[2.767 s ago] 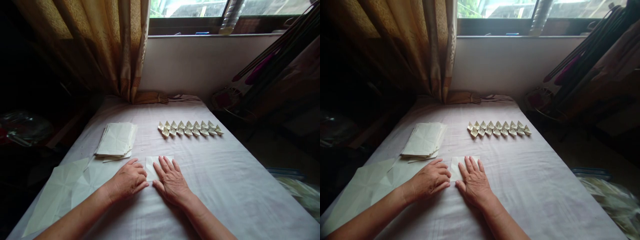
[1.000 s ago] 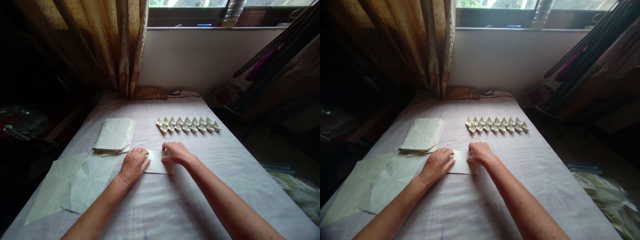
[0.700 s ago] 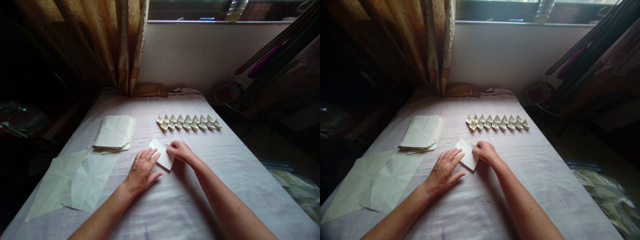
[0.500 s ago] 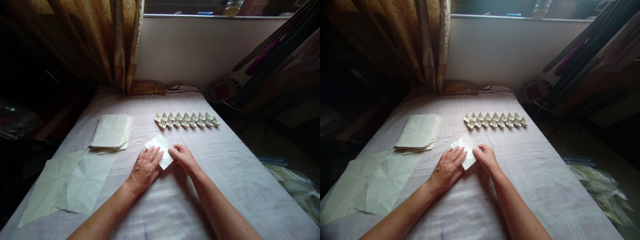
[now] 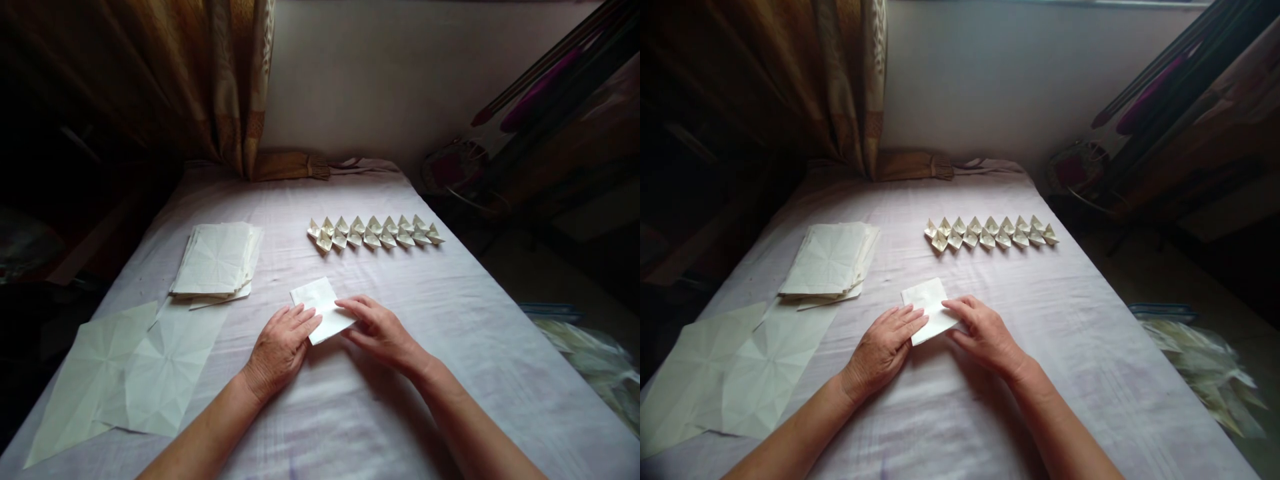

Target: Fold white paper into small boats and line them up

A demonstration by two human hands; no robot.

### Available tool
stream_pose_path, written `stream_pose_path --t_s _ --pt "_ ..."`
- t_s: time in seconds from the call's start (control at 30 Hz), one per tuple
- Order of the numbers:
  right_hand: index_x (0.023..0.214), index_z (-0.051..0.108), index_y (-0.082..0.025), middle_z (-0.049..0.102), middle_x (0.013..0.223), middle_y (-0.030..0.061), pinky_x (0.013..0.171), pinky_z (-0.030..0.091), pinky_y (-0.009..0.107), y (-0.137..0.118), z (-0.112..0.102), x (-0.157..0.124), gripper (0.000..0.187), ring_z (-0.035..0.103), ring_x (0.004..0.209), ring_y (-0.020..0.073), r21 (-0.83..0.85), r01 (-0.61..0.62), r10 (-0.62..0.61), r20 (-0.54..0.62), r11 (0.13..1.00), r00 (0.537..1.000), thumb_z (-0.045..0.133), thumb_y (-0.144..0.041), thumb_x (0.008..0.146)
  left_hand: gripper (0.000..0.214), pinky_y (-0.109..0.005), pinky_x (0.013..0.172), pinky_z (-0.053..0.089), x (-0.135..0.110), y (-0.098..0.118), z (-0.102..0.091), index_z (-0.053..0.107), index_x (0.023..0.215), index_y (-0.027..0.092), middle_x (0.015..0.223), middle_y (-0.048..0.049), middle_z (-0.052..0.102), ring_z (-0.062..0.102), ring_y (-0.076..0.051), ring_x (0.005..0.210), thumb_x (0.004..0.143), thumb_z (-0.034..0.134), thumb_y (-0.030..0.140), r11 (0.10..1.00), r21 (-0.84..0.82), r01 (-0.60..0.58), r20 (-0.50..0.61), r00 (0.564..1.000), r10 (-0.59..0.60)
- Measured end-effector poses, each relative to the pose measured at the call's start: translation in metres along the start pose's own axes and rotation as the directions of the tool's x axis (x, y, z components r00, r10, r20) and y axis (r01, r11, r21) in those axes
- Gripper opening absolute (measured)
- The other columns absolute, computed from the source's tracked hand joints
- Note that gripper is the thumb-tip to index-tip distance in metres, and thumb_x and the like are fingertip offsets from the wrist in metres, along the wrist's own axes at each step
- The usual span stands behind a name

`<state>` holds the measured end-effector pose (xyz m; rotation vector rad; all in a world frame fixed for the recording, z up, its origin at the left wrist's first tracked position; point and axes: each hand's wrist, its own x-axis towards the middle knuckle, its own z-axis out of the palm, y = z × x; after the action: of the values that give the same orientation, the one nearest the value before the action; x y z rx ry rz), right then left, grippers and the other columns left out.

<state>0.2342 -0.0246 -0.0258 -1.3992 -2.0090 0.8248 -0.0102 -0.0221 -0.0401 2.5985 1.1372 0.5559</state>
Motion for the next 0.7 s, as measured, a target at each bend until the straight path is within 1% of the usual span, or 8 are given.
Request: stream_pose_path --t_s 0.07,0.17,0.27,0.37,0.43,0.53,0.63,0.7 --pt "0.114 0.069 -0.026 0.066 0.103 0.0043 0.077 0.052 0.027 0.007 0.001 0.005 0.041 0.064 0.089 0.0167 -0.128 0.068 -0.074 -0.038 0.989 0.997 0.06 -0.011 0.077 0.049 -0.05 0.107 0.043 -0.001 0.0 0.0 0.057 0.131 0.023 0.132 -0.0055 0.063 0.053 -0.024 0.128 0.088 0.041 0.007 1.0 -0.011 -0.006 -0.001 1.0 0.006" --pt "0.101 0.074 -0.026 0.065 0.101 0.0049 0.073 0.051 0.026 0.015 0.004 0.012 0.033 0.064 0.087 0.0169 -0.218 0.138 -0.148 -0.031 0.966 0.988 0.063 -0.009 0.075 0.05 -0.05 0.106 0.043 -0.002 0.0 0.001 0.057 0.131 0.024 0.13 -0.005 0.064 0.054 -0.024 0.127 0.087 0.042 0.005 1.0 -0.029 -0.011 -0.023 1.0 0.011" --pt "0.096 0.075 -0.026 0.067 0.101 0.0051 0.076 0.05 0.029 0.017 0.004 0.019 0.033 0.063 0.089 0.0187 -0.225 0.195 -0.197 0.013 0.955 0.98 0.062 -0.006 0.074 0.049 -0.049 0.105 0.044 -0.002 0.0 0.0 0.059 0.127 0.024 0.125 -0.0042 0.067 0.057 -0.024 0.123 0.085 0.042 0.003 0.998 -0.062 -0.018 -0.079 0.997 0.013" --pt "0.093 0.073 -0.025 0.07 0.097 0.004 0.078 0.05 0.031 0.013 0.0 0.025 0.028 0.062 0.089 0.019 -0.142 0.232 -0.227 0.046 0.962 0.973 0.059 -0.007 0.077 0.037 -0.045 0.099 0.047 0.001 0.002 -0.003 0.064 0.114 0.022 0.113 -0.0045 0.072 0.062 -0.023 0.112 0.087 0.045 0.006 0.993 -0.12 0.001 -0.151 0.988 -0.02" --pt "0.087 0.072 -0.025 0.072 0.092 0.0028 0.077 0.049 0.03 0.009 -0.001 0.03 0.021 0.062 0.085 0.0177 -0.069 0.202 -0.2 0.039 0.977 0.979 0.056 -0.011 0.082 0.025 -0.041 0.093 0.05 0.003 0.003 -0.005 0.066 0.105 0.021 0.103 -0.0046 0.073 0.064 -0.022 0.101 0.09 0.049 0.011 0.989 -0.145 0.04 -0.172 0.983 -0.065" --pt "0.077 0.068 -0.023 0.069 0.076 0.0012 0.069 0.046 0.026 0.005 -0.002 0.037 0.016 0.06 0.074 0.016 -0.052 0.069 -0.067 0.035 0.996 0.997 0.055 -0.017 0.085 0.017 -0.038 0.084 0.049 0.006 0.003 -0.006 0.065 0.099 0.021 0.091 -0.0035 0.072 0.063 -0.021 0.09 0.094 0.05 0.018 0.987 -0.122 0.102 -0.183 0.975 -0.124" --pt "0.069 0.064 -0.022 0.063 0.066 0.0 0.06 0.041 0.024 0.002 0.0 0.044 0.019 0.057 0.065 0.0149 -0.128 -0.029 0.032 0.02 0.991 0.999 0.057 -0.027 0.086 0.015 -0.037 0.079 0.049 0.009 0.0 -0.003 0.061 0.102 0.019 0.087 -0.0048 0.069 0.062 -0.021 0.084 0.095 0.049 0.024 0.98 -0.058 0.188 -0.237 0.951 -0.197" --pt "0.068 0.061 -0.021 0.062 0.064 -0.0004 0.059 0.038 0.024 0.001 0.004 0.048 0.022 0.055 0.062 0.0142 -0.17 -0.063 0.063 -0.005 0.983 0.998 0.055 -0.03 0.087 0.02 -0.036 0.076 0.049 0.011 -0.003 -0.001 0.057 0.11 0.017 0.085 -0.005 0.067 0.062 -0.021 0.079 0.095 0.048 0.027 0.966 -0.032 0.256 -0.28 0.926 -0.254"
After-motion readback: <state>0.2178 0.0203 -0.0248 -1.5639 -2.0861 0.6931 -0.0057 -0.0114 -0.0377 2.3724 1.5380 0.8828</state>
